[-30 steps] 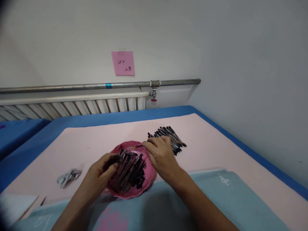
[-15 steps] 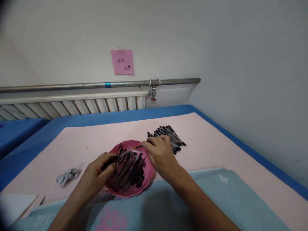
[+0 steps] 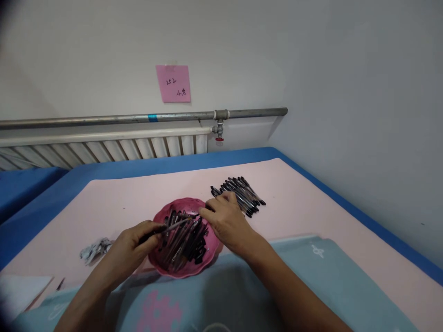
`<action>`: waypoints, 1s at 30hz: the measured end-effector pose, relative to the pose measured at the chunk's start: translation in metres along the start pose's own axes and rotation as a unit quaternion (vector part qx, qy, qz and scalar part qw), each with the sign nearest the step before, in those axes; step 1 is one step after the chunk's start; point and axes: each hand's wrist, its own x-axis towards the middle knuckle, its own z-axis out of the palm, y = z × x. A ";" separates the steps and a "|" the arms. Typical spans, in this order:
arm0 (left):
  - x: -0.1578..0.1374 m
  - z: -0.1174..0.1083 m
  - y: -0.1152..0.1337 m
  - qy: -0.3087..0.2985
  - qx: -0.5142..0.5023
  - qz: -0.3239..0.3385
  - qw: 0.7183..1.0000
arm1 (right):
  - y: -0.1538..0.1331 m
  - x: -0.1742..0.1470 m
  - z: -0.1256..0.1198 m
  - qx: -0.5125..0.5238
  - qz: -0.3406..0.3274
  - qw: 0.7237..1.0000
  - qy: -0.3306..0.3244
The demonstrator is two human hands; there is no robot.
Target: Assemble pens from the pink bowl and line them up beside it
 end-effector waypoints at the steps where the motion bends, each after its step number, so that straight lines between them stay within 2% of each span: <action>1: 0.000 0.000 0.000 -0.011 -0.004 -0.005 1.000 | -0.001 0.000 0.000 0.001 -0.007 1.000 -0.010; 6: 0.000 0.006 0.003 -0.072 -0.047 -0.018 0.996 | -0.019 0.004 0.001 0.039 -0.045 0.998 -0.033; 10: 0.000 0.012 0.005 -0.067 -0.130 -0.040 0.988 | -0.027 0.006 0.001 0.096 -0.045 0.994 0.012; 13: 0.000 0.012 0.004 -0.054 -0.230 -0.084 0.968 | -0.019 0.004 0.001 0.121 0.026 0.989 0.084; 16: 0.001 0.012 0.004 -0.040 -0.328 -0.116 0.937 | -0.007 0.002 0.004 0.137 0.113 0.971 0.158; 19: 0.001 0.012 0.005 -0.010 -0.423 -0.138 0.896 | -0.003 0.001 0.006 0.161 0.149 0.957 0.190; 21: 0.002 0.012 0.007 0.024 -0.490 -0.149 0.859 | -0.003 0.001 0.007 0.171 0.136 0.963 0.160; 24: 0.003 0.010 0.010 0.064 -0.565 -0.159 0.807 | -0.005 0.001 0.010 0.140 0.107 0.983 0.051; 26: 0.004 0.010 0.012 0.068 -0.584 -0.166 0.791 | -0.005 0.001 0.013 0.095 0.104 0.990 -0.010; 30: 0.004 0.012 0.012 0.046 -0.592 -0.168 0.787 | -0.007 0.003 0.020 0.014 0.107 0.992 -0.064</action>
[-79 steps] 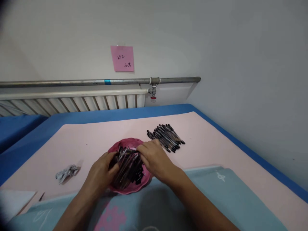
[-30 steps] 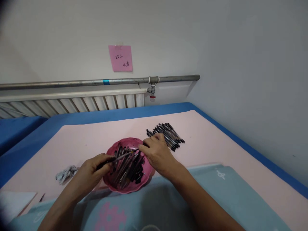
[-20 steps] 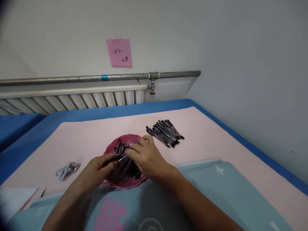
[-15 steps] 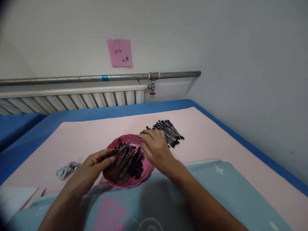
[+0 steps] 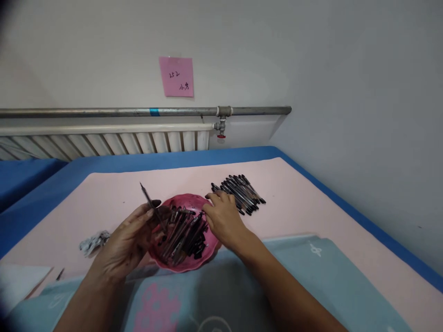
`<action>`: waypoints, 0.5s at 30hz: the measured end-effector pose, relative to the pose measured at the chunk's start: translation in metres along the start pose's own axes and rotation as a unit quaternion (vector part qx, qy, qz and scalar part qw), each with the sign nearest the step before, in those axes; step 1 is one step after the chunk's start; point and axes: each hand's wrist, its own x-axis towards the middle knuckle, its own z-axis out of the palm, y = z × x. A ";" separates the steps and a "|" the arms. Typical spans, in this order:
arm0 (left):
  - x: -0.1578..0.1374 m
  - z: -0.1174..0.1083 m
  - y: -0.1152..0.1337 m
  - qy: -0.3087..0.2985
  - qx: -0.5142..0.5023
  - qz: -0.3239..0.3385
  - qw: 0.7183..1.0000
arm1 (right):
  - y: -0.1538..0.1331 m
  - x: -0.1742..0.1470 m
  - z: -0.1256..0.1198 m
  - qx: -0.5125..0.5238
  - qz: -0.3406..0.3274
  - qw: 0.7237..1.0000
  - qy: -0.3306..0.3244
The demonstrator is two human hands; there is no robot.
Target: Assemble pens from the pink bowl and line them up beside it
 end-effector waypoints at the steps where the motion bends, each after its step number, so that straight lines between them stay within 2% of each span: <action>1: 0.000 -0.001 -0.001 -0.004 0.002 -0.003 1.000 | 0.000 0.001 0.001 -0.011 0.001 1.000 -0.007; 6: 0.002 -0.004 -0.002 0.013 -0.007 0.012 1.000 | -0.002 0.004 -0.002 0.003 -0.011 1.000 -0.024; 15: 0.002 -0.003 0.000 0.033 -0.009 0.034 0.999 | -0.013 -0.005 -0.021 0.050 -0.090 0.982 -0.156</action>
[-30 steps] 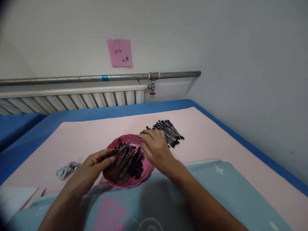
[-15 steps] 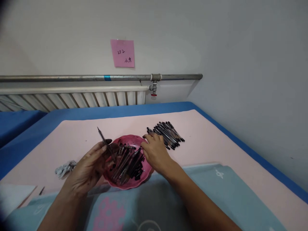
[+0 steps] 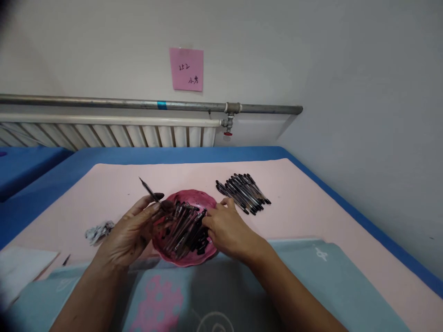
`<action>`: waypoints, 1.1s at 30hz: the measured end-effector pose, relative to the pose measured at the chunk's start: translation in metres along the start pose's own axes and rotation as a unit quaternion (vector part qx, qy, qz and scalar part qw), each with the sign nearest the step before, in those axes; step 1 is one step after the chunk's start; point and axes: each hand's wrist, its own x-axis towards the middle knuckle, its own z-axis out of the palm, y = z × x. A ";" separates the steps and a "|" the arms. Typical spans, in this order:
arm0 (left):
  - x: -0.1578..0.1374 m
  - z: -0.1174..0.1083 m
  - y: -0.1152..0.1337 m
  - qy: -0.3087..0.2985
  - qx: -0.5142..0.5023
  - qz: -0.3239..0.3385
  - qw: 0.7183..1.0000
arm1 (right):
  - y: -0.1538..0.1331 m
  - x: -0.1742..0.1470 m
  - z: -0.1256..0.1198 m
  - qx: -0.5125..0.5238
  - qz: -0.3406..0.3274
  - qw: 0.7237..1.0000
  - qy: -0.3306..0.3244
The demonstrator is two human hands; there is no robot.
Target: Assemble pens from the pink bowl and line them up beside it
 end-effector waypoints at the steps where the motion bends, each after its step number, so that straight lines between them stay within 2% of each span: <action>1: 0.000 0.000 -0.001 -0.001 0.004 0.000 1.000 | -0.002 0.000 -0.001 0.002 0.000 1.000 -0.017; 4: 0.000 -0.002 -0.003 -0.013 0.015 0.001 1.000 | -0.006 0.002 0.000 -0.002 0.005 0.999 -0.046; 7: -0.001 -0.001 -0.003 -0.027 0.023 0.002 0.999 | -0.008 0.005 0.003 -0.018 0.014 0.999 -0.043; 14: -0.003 0.001 -0.001 -0.012 0.020 -0.007 1.000 | -0.006 0.004 0.007 0.001 0.014 1.000 0.003; 17: -0.001 0.000 -0.001 -0.006 0.012 -0.013 1.000 | -0.007 0.002 0.003 0.060 0.023 0.997 0.051; 20: 0.000 0.001 -0.003 -0.010 -0.001 -0.012 1.000 | -0.012 0.003 -0.003 0.168 0.050 0.978 0.114; 24: -0.002 0.005 -0.008 -0.025 -0.012 -0.015 1.000 | -0.023 0.006 -0.005 0.293 0.087 0.934 0.184; 33: -0.004 0.015 -0.012 -0.008 -0.029 -0.017 0.999 | -0.031 0.007 0.004 0.306 0.085 0.919 0.233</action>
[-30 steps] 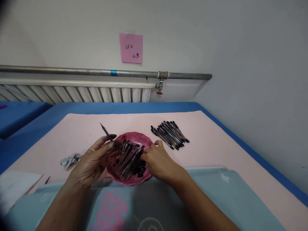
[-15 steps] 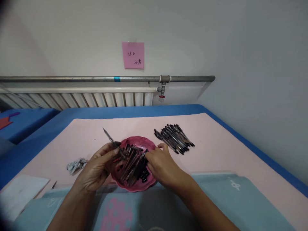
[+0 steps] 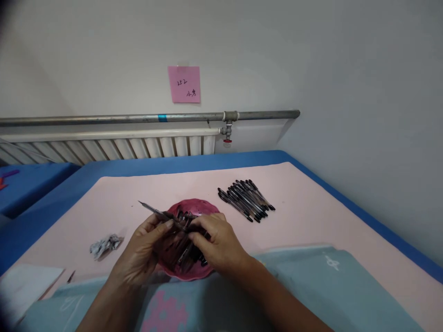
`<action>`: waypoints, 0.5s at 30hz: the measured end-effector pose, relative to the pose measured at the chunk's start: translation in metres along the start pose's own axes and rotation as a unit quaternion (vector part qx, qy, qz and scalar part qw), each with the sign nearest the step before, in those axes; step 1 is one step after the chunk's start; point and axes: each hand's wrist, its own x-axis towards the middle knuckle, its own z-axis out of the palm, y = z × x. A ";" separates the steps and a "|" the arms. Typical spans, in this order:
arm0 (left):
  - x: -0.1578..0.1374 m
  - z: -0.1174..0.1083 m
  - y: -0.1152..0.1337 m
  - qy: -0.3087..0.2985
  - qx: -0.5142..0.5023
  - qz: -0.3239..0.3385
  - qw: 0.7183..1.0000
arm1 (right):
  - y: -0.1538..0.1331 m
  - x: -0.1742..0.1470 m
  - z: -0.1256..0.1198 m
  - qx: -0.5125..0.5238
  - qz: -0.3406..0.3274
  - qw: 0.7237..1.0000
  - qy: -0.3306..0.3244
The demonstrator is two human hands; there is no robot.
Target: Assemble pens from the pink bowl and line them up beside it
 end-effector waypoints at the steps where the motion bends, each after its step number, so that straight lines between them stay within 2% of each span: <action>1: 0.000 0.000 0.000 0.003 0.002 0.007 1.000 | 0.000 -0.001 0.001 0.000 -0.005 1.000 0.010; 5: 0.001 0.000 -0.003 0.001 0.003 0.019 1.000 | 0.002 -0.003 0.004 -0.031 -0.055 0.996 0.057; 9: 0.002 0.001 -0.006 0.005 -0.002 0.023 1.000 | 0.001 -0.005 0.005 -0.074 -0.123 0.987 0.066; 11: 0.002 0.002 -0.006 0.014 0.000 0.029 0.999 | 0.000 -0.005 0.005 -0.056 -0.099 0.991 0.064; 15: 0.002 0.003 -0.007 0.022 0.008 0.022 0.999 | -0.002 -0.004 0.006 0.027 0.005 0.999 0.037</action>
